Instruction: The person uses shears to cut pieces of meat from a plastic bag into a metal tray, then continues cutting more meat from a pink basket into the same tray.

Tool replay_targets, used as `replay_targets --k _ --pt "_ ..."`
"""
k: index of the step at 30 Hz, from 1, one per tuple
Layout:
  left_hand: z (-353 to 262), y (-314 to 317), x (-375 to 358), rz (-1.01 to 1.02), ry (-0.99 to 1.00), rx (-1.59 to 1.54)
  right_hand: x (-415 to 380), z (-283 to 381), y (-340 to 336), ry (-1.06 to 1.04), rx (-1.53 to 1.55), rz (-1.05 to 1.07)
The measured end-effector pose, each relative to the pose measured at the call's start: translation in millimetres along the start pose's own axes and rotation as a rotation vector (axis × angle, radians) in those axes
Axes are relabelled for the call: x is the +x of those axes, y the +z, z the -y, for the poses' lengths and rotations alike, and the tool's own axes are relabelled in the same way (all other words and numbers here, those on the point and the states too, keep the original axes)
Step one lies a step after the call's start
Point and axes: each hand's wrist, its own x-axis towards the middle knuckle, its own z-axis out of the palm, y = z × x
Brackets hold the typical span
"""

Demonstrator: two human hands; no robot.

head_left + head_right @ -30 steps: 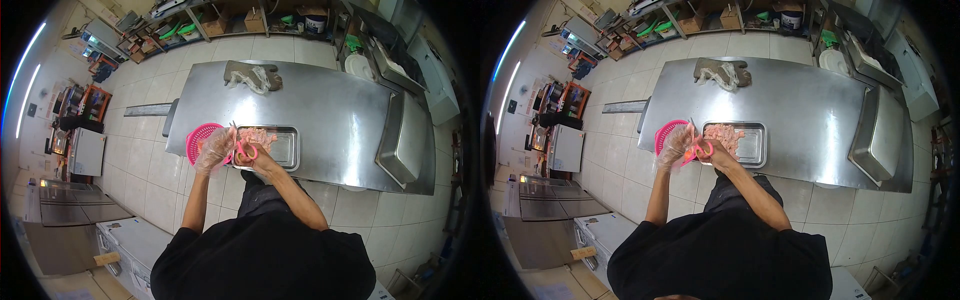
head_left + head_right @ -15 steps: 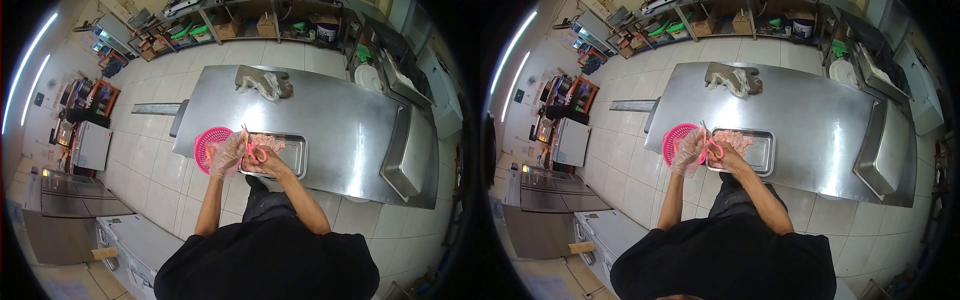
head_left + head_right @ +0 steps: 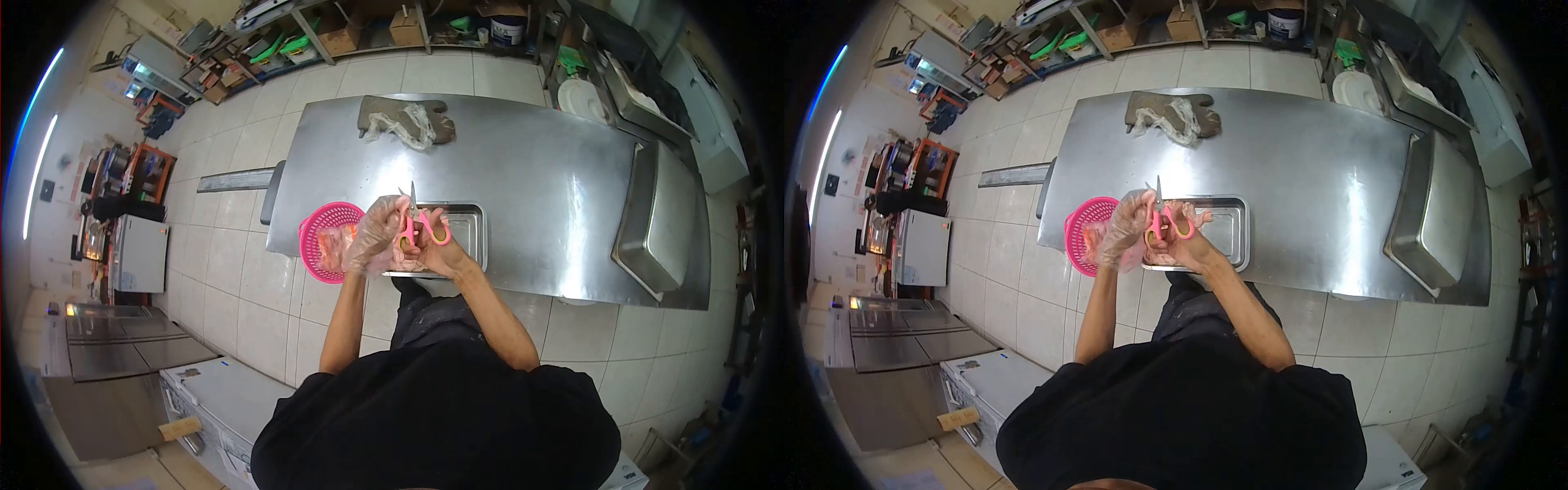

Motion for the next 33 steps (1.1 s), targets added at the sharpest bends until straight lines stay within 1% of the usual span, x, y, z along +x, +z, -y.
replay_targets --k 1,3,4,5,6,7,9,10,12,13,14,15,17,19,20,22,23,24,25,26,27,28,30,31,32,33 --pt "6 4 5 0.020 -0.034 -0.091 -3 2 0 -0.004 0.016 -0.006" --pt "11 12 15 0.058 -0.105 -0.273 -4 -2 -16 -0.013 -0.089 -0.038" --pt "8 19 18 0.035 -0.119 -0.332 -6 -1 -17 -0.030 -0.141 -0.067" --pt "5 20 21 0.069 -0.136 -0.284 -6 2 -18 -0.049 -0.197 -0.094" --pt "0 20 22 0.103 -0.155 -0.234 -10 11 -4 -0.060 -0.189 -0.117" --pt "-5 20 21 0.138 -0.179 -0.184 -10 11 -4 -0.068 -0.133 -0.111" --pt "-7 26 19 0.019 -0.004 -0.050 -9 11 -6 -0.089 -0.021 -0.093" --pt "-8 27 20 -0.042 0.088 0.017 -9 10 -7 -0.080 -0.027 -0.097" --pt "-6 12 27 0.125 -0.010 -0.037 -8 8 -11 -0.066 -0.040 -0.103" --pt "-7 7 29 0.205 -0.062 -0.064 -7 8 -13 -0.070 -0.041 -0.073" --pt "-10 7 26 0.189 -0.089 -0.197 -7 8 -14 -0.070 -0.042 -0.043" --pt "-6 9 26 0.165 -0.068 -0.222 -7 8 -11 -0.065 -0.043 -0.014" --pt "2 11 23 0.113 -0.028 -0.269 -6 6 -2 -0.056 0.080 -0.030" --pt "-11 13 24 0.098 -0.164 -0.394 -3 6 4 -0.037 0.173 -0.023" --pt "-16 14 25 0.091 -0.230 -0.456 -3 7 4 -0.023 0.141 0.027" --pt "-13 9 26 0.099 -0.319 -0.594 -6 10 2 0.005 0.072 0.123" --pt "-10 8 27 0.100 -0.363 -0.664 -6 9 3 0.011 0.103 0.112" --pt "-6 16 30 0.103 -0.346 -0.846 -6 6 7 0.019 0.136 0.102" --pt "-3 19 27 0.093 -0.304 -0.788 -5 4 13 0.026 0.169 0.090" --pt "-1 21 23 0.086 -0.260 -0.729 -5 2 19 0.001 0.165 0.023" --pt "-2 21 23 0.083 -0.213 -0.667 -5 2 21 -0.002 0.188 0.035" --pt "-4 20 22 0.069 -0.231 -0.552 -5 2 23 -0.007 0.211 0.046" --pt "-5 15 22 0.095 -0.183 -0.589 -5 3 26 0.014 0.246 0.094" --pt "-7 13 22 0.107 -0.160 -0.609 -6 6 29 -0.025 0.235 -0.020" --pt "-15 14 11 0.092 -0.229 -0.792 -5 9 34 -0.063 0.224 -0.133" --pt "-20 18 5 0.095 -0.271 -0.797 -4 14 40 -0.098 0.214 -0.247"
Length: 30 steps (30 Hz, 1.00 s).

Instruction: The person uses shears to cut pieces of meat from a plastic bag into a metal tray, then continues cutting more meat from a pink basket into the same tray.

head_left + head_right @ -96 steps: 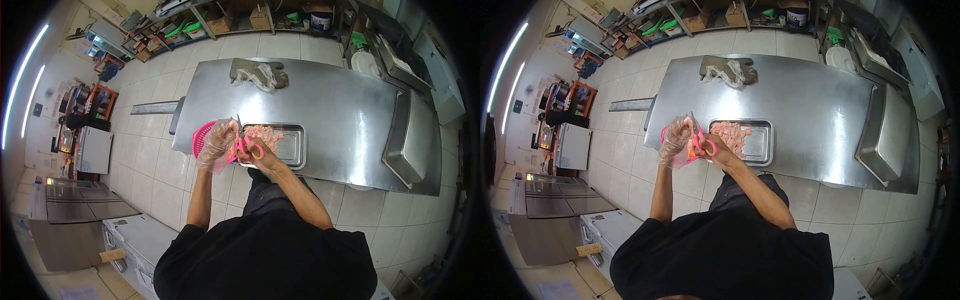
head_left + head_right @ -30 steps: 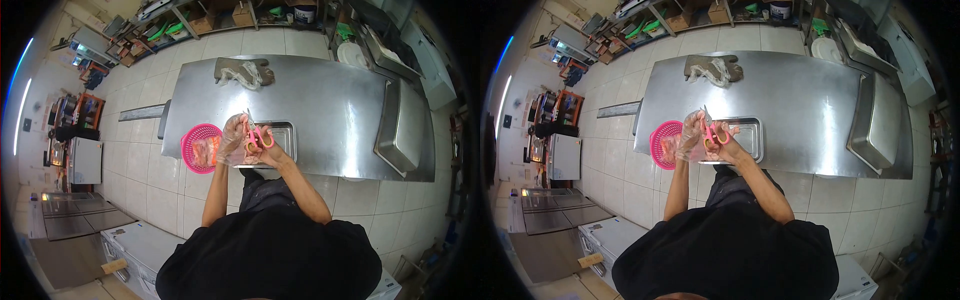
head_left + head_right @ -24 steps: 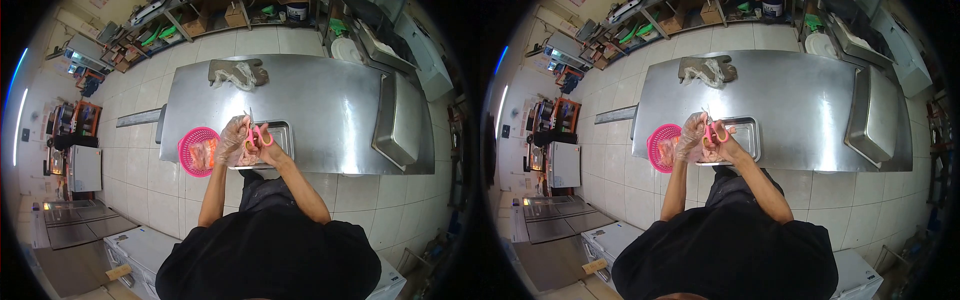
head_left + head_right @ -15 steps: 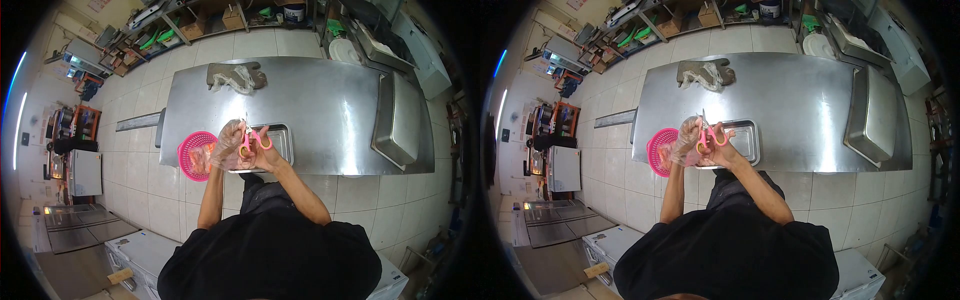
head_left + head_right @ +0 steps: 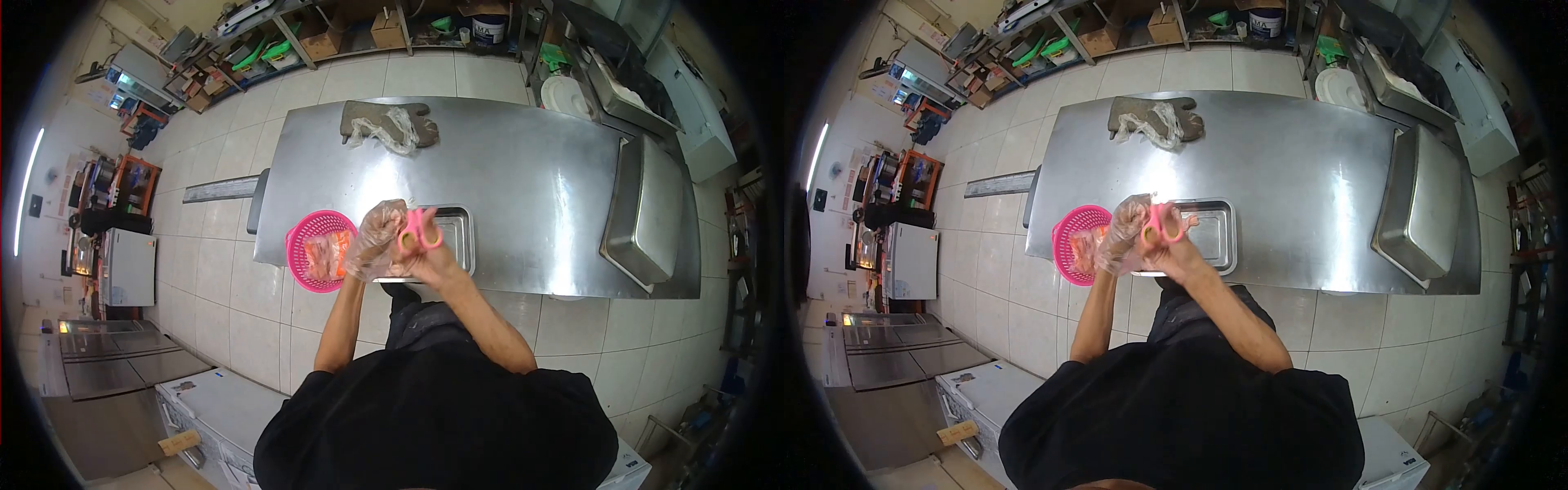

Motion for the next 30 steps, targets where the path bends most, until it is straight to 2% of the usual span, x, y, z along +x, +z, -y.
replay_targets --k 1,2,3,4,6,7,8,11,14,15,19,22,24,25,28,30 --pt "2 7 -5 -0.015 -0.039 -0.009 4 9 -8 -0.039 0.043 0.242" --pt "3 10 -6 -0.025 -0.077 -0.014 4 20 -15 -0.066 -0.043 0.280" --pt "57 -33 -10 0.064 -0.100 0.070 -5 37 -3 -0.099 -0.125 0.316" --pt "57 -32 -7 0.111 -0.094 0.341 -12 49 2 -0.132 -0.204 0.346" --pt "58 -24 3 0.202 -0.082 0.875 -25 62 -10 -0.304 -0.381 0.279" --pt "67 -19 1 0.154 -0.122 0.906 -33 67 -19 -0.374 -0.473 0.241" --pt "78 -12 1 0.101 -0.157 0.937 -35 73 -31 -0.355 -0.494 0.182" --pt "114 -16 6 -0.079 -0.249 0.908 -37 78 -72 -0.304 -0.560 -0.038" --pt "130 -34 4 -0.264 -0.287 0.697 -49 61 -122 -0.205 -0.866 -0.290" --pt "125 -35 3 -0.285 -0.273 0.590 -54 56 -141 -0.056 -0.973 -0.357" --pt "73 -19 -1 -0.194 -0.190 0.109 -66 10 -163 0.088 -0.858 -0.103" --pt "27 11 -9 -0.124 -0.190 -0.063 -54 -7 -156 0.171 -0.671 0.092" --pt "15 15 -12 -0.100 -0.139 0.139 -40 -6 -146 0.256 -0.514 0.169" --pt "9 18 -13 -0.088 -0.111 0.238 -31 -12 -147 0.197 -0.531 0.229" --pt "-11 24 -19 -0.105 0.021 0.582 -14 -14 -127 0.062 -0.657 0.184" --pt "-25 26 -21 -0.122 0.062 0.766 -9 -24 -115 0.075 -0.690 0.131"
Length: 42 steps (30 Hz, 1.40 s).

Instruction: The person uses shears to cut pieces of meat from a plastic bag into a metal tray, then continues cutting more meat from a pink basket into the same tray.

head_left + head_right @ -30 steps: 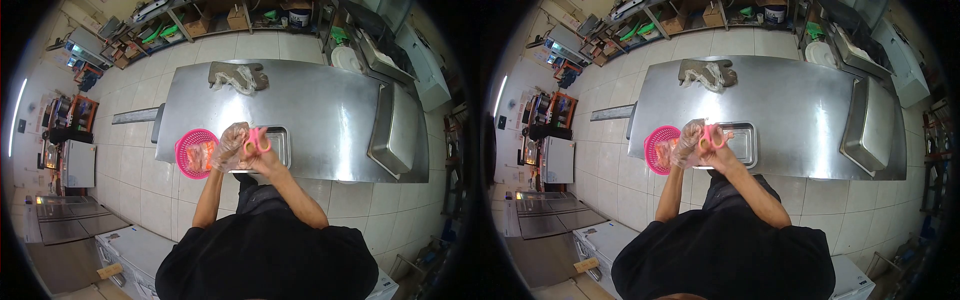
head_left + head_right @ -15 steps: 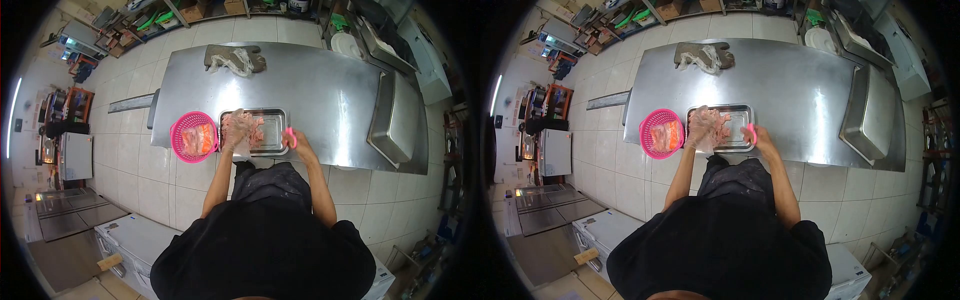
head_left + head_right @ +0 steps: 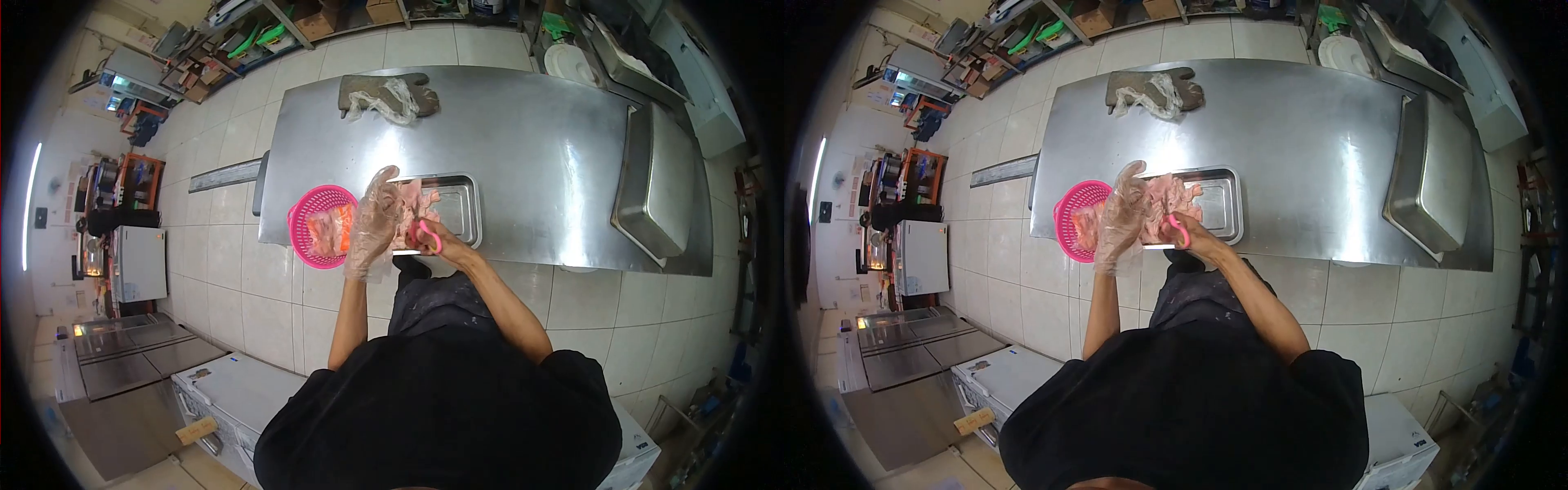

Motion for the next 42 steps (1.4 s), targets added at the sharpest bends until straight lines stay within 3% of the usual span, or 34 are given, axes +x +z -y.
replay_targets --k 4,6,10,11,14,18,22,25,26,27,29,31,33,38,42 --pt "-17 -14 1 -0.074 0.062 0.114 4 -16 11 0.155 0.056 0.076" --pt "-12 -23 1 -0.081 -0.001 -0.010 -3 -20 20 0.234 0.154 0.146" --pt "-14 -33 -1 -0.042 -0.035 -0.208 -5 -11 49 0.054 0.274 0.443" --pt "-19 -35 -3 -0.047 -0.053 -0.229 -1 -6 57 0.032 0.278 0.347" --pt "-30 -41 -12 -0.077 -0.086 -0.254 14 22 72 -0.188 0.101 0.318" --pt "-27 -45 -15 -0.154 -0.078 -0.376 31 28 80 -0.226 0.204 0.120" --pt "-23 -53 -11 -0.069 -0.098 -0.682 32 34 82 -0.177 -0.132 0.097" --pt "-21 -47 -5 0.027 -0.012 -0.771 26 46 85 -0.187 -0.181 0.001" --pt "-7 -45 -9 -0.006 -0.097 -0.759 23 53 84 -0.176 -0.208 -0.018" --pt "-2 -42 -11 -0.036 -0.181 -0.748 19 64 82 -0.097 -0.457 -0.039" --pt "4 -31 -18 -0.160 -0.295 -0.683 9 77 87 -0.171 -0.285 -0.117" --pt "10 -15 -19 -0.202 -0.149 -0.603 10 73 82 -0.193 -0.178 -0.166" --pt "31 -6 -20 -0.209 -0.257 -0.796 15 55 69 -0.221 -0.064 -0.160" --pt "51 5 -12 -0.135 -0.092 -0.441 27 31 53 -0.290 -0.008 -0.231" --pt "59 -2 -12 -0.138 0.071 -0.107 23 36 52 -0.195 0.103 -0.141"
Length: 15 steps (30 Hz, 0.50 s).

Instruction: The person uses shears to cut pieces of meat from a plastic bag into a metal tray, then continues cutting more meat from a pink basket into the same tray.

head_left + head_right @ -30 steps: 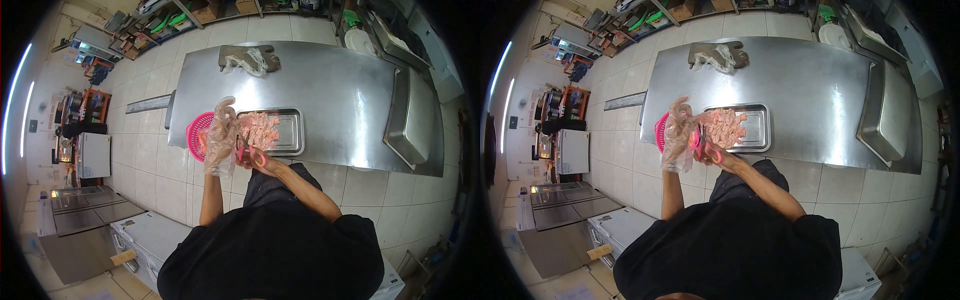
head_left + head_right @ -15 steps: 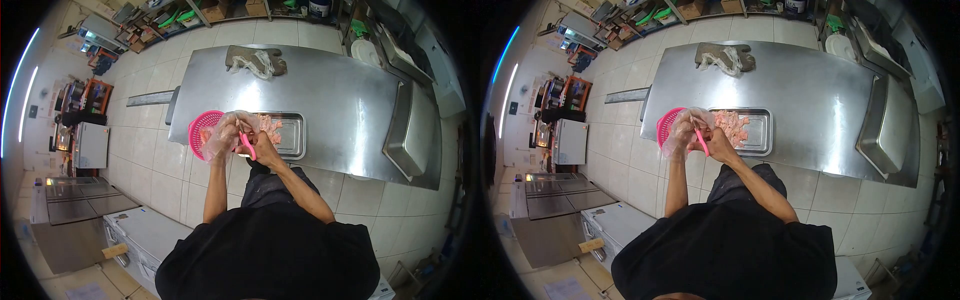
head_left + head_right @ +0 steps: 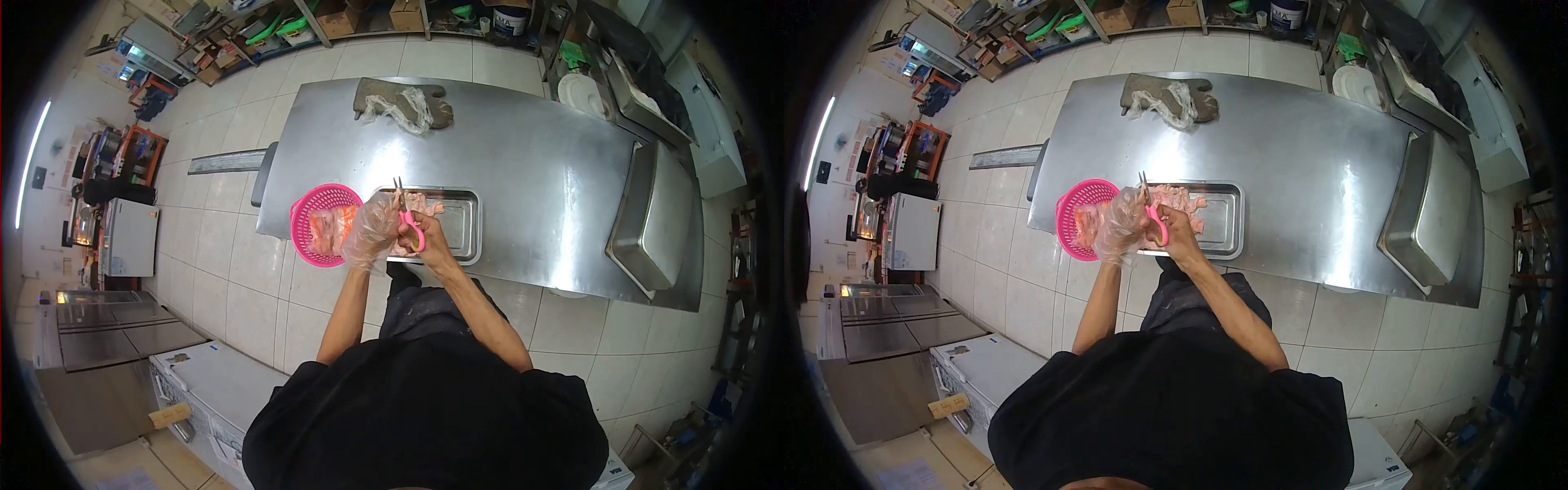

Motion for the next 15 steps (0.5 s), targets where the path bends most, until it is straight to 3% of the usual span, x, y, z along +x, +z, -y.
replay_targets --k 4,10,13,15 --pt "-18 -4 16 0.056 0.387 0.755 -3 3 2 0.015 0.138 0.074" --pt "-6 3 17 -0.088 0.383 0.354 -7 10 -11 0.020 0.155 0.302" --pt "-25 11 10 -0.010 -0.097 -0.112 -9 13 -13 -0.021 0.170 0.407" --pt "-25 5 14 0.044 0.013 0.030 -10 14 -17 -0.017 0.124 0.422"
